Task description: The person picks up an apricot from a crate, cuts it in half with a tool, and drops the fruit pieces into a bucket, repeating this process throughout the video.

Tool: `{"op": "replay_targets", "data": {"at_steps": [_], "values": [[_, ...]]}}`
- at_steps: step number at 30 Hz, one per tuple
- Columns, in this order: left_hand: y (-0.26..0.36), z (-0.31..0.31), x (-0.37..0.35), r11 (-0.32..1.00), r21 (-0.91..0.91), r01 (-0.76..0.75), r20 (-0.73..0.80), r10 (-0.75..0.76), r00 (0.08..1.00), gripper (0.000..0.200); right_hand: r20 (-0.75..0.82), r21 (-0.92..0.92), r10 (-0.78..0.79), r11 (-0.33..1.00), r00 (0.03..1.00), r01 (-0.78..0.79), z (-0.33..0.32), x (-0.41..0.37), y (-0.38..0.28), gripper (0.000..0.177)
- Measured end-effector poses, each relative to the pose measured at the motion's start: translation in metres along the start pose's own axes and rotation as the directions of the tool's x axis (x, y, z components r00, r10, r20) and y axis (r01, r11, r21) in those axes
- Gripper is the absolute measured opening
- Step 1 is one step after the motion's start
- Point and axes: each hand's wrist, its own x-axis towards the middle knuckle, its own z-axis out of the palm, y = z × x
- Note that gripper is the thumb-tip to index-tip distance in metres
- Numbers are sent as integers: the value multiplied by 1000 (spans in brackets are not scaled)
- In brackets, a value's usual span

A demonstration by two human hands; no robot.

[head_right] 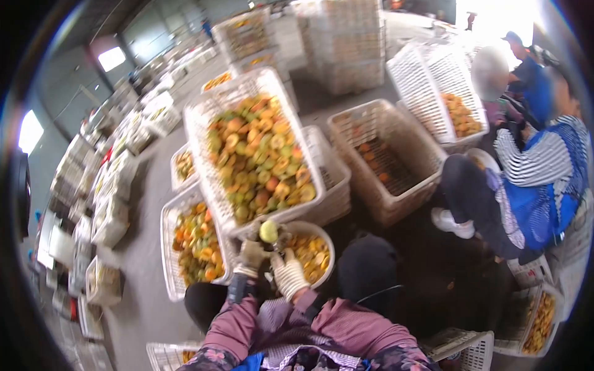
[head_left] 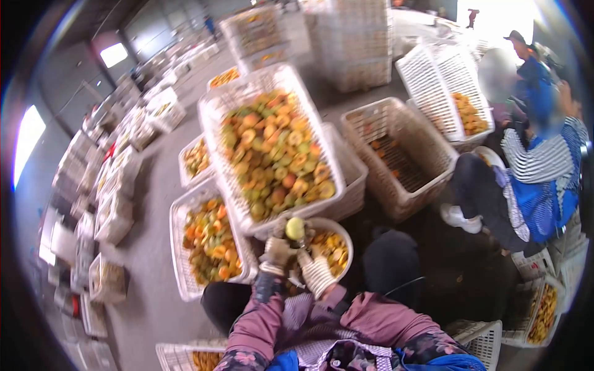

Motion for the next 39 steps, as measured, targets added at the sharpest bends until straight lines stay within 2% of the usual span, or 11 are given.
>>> {"op": "replay_targets", "data": {"at_steps": [1, 8, 12, 14, 15, 25, 28, 29, 32, 36, 39], "values": [[-2, 5, -15, 870, -452, 199, -104, -272, 957, 47, 9, -197, -109, 974, 994, 109, -2, -1, 6, 36], [-34, -14, -54, 780, -625, 20, -341, -296, 892, 39, 147, -441, -197, 864, 969, 243, 2, -4, 26, 46], [-68, -39, -66, 955, 286, -79, -275, 161, 948, 47, 123, -584, -209, 775, 970, 241, 4, -10, 3, 47], [-46, -14, -71, 997, 31, -64, -450, 71, 890, 45, 162, -763, -5, 634, 987, 129, 6, -18, -16, 43], [-65, -33, -69, 954, 278, -112, -346, 208, 915, 44, 171, -776, -45, 610, 984, 163, 5, -15, -10, 42], [-29, -23, -78, 851, 515, -103, -139, 201, 970, 61, 269, -824, 52, 529, 962, 202, -3, -18, 7, 33], [-26, -21, -71, 818, 575, -17, -161, 133, 978, 32, 237, -854, -12, 475, 971, 214, -5, -24, -1, 35], [-25, -10, -64, 992, -44, 119, -339, -127, 932, 17, 228, -862, -22, 461, 973, 213, -6, -24, -4, 39], [6, 22, -72, 669, 731, -137, -170, 372, 913, 23, 271, -806, -78, 527, 959, 270, -7, -26, -6, 34], [-9, 13, -73, 982, 185, 34, -378, 39, 925, 29, 381, -591, -327, 634, 865, 500, -5, -15, 52, 31], [5, 16, -75, 912, 411, 1, -281, 125, 952, 27, 298, -766, -28, 590, 954, 256, -9, -30, -11, 30]]}}
